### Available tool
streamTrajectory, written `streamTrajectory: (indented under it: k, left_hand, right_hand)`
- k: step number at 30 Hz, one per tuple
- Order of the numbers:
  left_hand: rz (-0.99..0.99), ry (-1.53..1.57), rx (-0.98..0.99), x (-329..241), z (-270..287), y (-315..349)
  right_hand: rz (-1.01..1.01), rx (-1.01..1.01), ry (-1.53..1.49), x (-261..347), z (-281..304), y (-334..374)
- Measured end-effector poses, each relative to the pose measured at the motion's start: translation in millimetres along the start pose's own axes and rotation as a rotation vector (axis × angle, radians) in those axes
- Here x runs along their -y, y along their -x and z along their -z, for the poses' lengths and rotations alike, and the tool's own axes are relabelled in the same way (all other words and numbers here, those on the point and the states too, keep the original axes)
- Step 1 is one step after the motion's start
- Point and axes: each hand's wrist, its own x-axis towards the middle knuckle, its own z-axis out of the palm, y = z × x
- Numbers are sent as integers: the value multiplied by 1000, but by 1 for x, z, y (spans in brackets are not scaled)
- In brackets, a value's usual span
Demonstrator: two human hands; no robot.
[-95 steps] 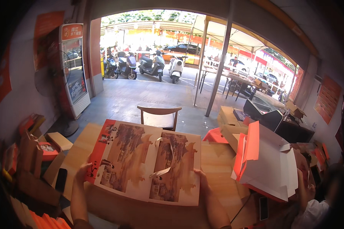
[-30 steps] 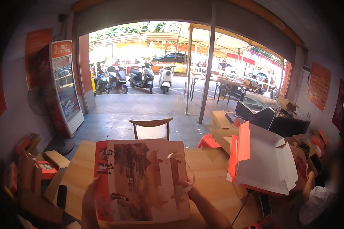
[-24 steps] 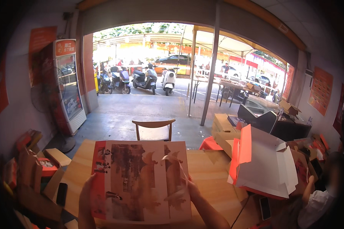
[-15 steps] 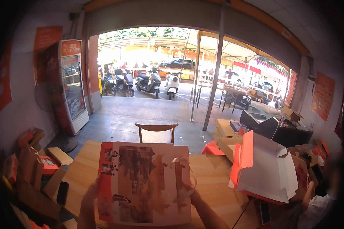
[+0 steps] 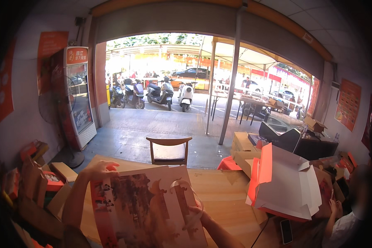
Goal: The person assembles a red cardboard box by folding its flaps and inserting a white foam insert. They then place small square items into the box, close the lid, and wrap the finished box in a decorative paper sleeve.
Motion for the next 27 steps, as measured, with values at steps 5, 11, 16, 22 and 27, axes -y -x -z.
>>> streamTrajectory:
  k: [5,11,16,22,27]
  left_hand:
    - [74,229,482,5,-6,-48]
    - [34,207,454,-9,0,-63]
    - [34,156,439,-29,9,-61]
    - [-112,-74,296,-43,24,-57]
    - [-303,277,-393,13,18,-59]
  right_hand:
    - [-33,37,-3,6,4,1]
    - [44,3,2,22,-16,17]
    - [172,40,-7,9,-19,15]
    - [498,303,284,-1,-8,6]
    - [229,200,33,16,16,6]
